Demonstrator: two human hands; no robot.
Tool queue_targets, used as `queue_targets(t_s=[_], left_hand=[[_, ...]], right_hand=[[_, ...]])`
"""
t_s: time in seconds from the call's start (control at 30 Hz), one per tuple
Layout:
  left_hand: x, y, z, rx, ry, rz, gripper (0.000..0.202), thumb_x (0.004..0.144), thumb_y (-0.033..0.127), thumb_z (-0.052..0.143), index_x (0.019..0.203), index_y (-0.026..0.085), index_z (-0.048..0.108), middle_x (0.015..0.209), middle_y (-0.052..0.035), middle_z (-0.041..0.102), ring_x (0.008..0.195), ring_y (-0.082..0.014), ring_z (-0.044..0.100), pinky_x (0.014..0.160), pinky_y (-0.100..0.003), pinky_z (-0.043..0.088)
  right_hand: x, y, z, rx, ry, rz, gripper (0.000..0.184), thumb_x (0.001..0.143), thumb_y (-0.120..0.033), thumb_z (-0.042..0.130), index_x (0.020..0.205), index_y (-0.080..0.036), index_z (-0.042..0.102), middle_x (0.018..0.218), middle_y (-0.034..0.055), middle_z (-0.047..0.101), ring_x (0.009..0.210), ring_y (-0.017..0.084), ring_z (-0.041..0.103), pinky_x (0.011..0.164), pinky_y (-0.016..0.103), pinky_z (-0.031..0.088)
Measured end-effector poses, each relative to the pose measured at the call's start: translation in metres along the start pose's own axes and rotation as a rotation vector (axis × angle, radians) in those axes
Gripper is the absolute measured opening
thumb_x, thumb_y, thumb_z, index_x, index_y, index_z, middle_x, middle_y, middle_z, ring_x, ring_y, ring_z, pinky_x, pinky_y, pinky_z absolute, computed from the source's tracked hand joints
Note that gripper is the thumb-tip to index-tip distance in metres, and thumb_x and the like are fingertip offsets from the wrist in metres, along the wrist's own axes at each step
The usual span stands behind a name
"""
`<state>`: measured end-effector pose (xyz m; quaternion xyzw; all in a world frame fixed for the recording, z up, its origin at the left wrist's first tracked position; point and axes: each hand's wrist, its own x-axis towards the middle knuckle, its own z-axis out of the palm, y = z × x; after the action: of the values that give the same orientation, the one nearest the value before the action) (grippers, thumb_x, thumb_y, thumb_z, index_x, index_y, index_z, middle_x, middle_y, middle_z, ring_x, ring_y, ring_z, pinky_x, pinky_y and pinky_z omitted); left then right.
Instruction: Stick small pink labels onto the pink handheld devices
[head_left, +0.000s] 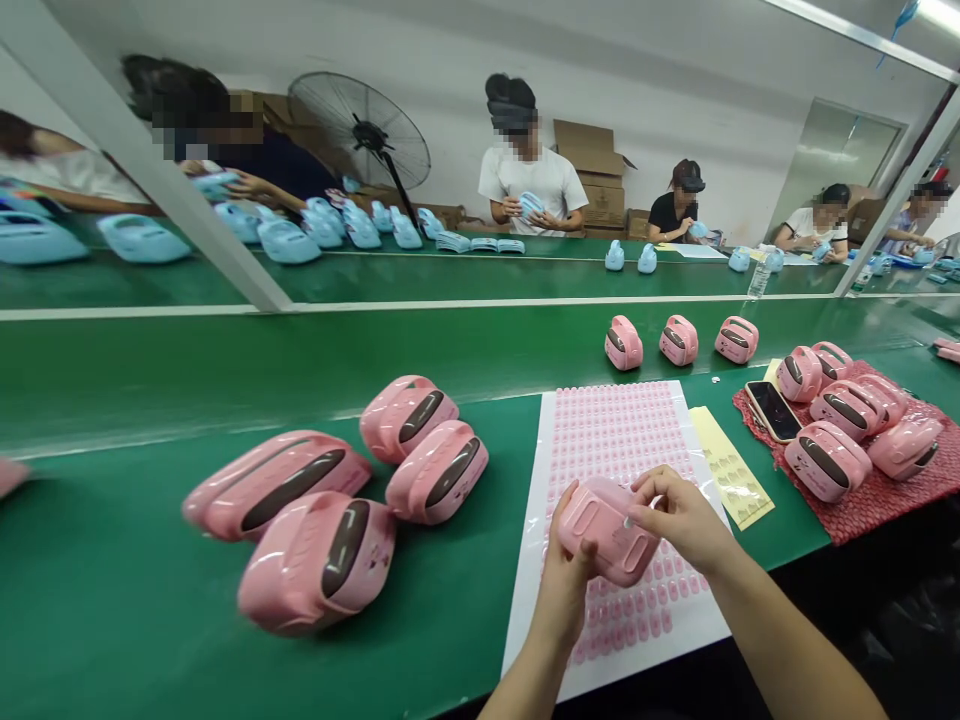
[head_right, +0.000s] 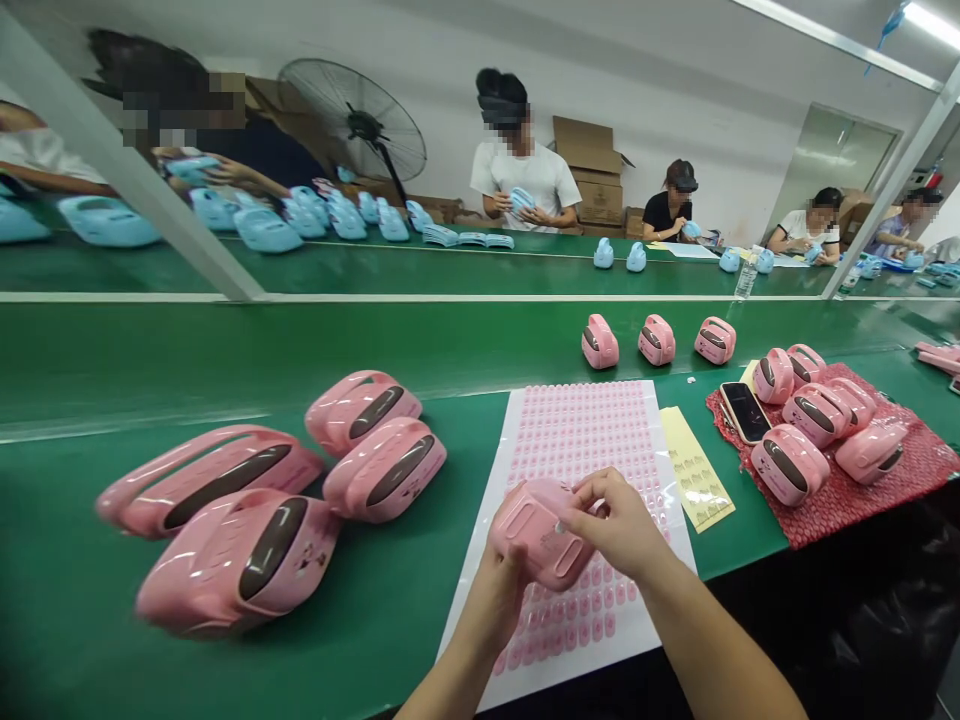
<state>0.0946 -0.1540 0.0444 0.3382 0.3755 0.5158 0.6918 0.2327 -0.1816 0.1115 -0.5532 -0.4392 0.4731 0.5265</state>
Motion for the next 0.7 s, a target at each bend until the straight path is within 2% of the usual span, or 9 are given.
queue_targets(t_s=[0.07,0.27,0.4,0.5,0.6,0.7], left_hand=[[-0.001,0.004,0.001,0.06,-0.013,0.043,0.096,0.046,0.063,0.075,0.127,0.022,0.046,0.129,-0.0163,0.051,0.114,-0.0387,0.049,0.077,-0.04,0.052],[0.0,0.009,-0.005,0.164,-0.051,0.096,0.089,0.05,0.061,0.075,0.127,0.024,0.047,0.133,-0.0135,0.046,0.122,-0.0359,0.042,0.095,-0.044,0.04],[0.002,0.006,-0.005,0.178,-0.077,0.098,0.089,0.056,0.059,0.072,0.131,0.025,0.039,0.134,-0.0134,0.045,0.123,-0.0343,0.041,0.1,-0.046,0.034],[0.0,0.006,-0.003,0.18,-0.058,0.082,0.089,0.058,0.056,0.073,0.132,0.024,0.036,0.135,-0.0145,0.042,0.122,-0.0343,0.042,0.097,-0.045,0.038],[-0.001,0.009,0.001,0.152,-0.027,0.048,0.089,0.057,0.052,0.076,0.132,0.024,0.037,0.133,-0.0148,0.043,0.117,-0.0357,0.046,0.086,-0.043,0.048],[-0.001,0.011,0.005,0.113,0.025,0.011,0.087,0.055,0.043,0.08,0.13,0.025,0.04,0.127,-0.0132,0.048,0.111,-0.0336,0.051,0.074,-0.037,0.053]], right_hand=[[0.001,0.0,0.005,-0.059,-0.001,0.013,0.014,0.06,-0.031,0.068,0.059,-0.019,0.06,0.086,0.0036,0.053,0.08,0.018,0.051,0.068,0.031,0.042],[0.006,0.005,0.005,-0.138,0.001,0.004,0.01,0.062,-0.025,0.067,0.058,-0.019,0.06,0.085,0.0026,0.052,0.079,0.017,0.052,0.072,0.032,0.045],[0.001,0.006,0.009,-0.222,0.075,-0.087,0.008,0.065,-0.022,0.064,0.06,-0.02,0.058,0.086,0.0037,0.051,0.079,0.017,0.052,0.069,0.032,0.047],[-0.003,0.01,0.013,-0.295,0.138,-0.191,0.008,0.069,-0.021,0.059,0.062,-0.02,0.055,0.089,0.0055,0.049,0.077,0.017,0.053,0.066,0.032,0.049],[-0.007,0.017,0.019,-0.332,0.167,-0.285,0.01,0.073,-0.023,0.057,0.064,-0.021,0.054,0.089,0.007,0.05,0.079,0.019,0.053,0.067,0.034,0.049],[-0.009,0.023,0.023,-0.298,0.161,-0.387,0.008,0.075,-0.023,0.056,0.067,-0.02,0.055,0.091,0.0084,0.051,0.085,0.021,0.054,0.072,0.035,0.048]])
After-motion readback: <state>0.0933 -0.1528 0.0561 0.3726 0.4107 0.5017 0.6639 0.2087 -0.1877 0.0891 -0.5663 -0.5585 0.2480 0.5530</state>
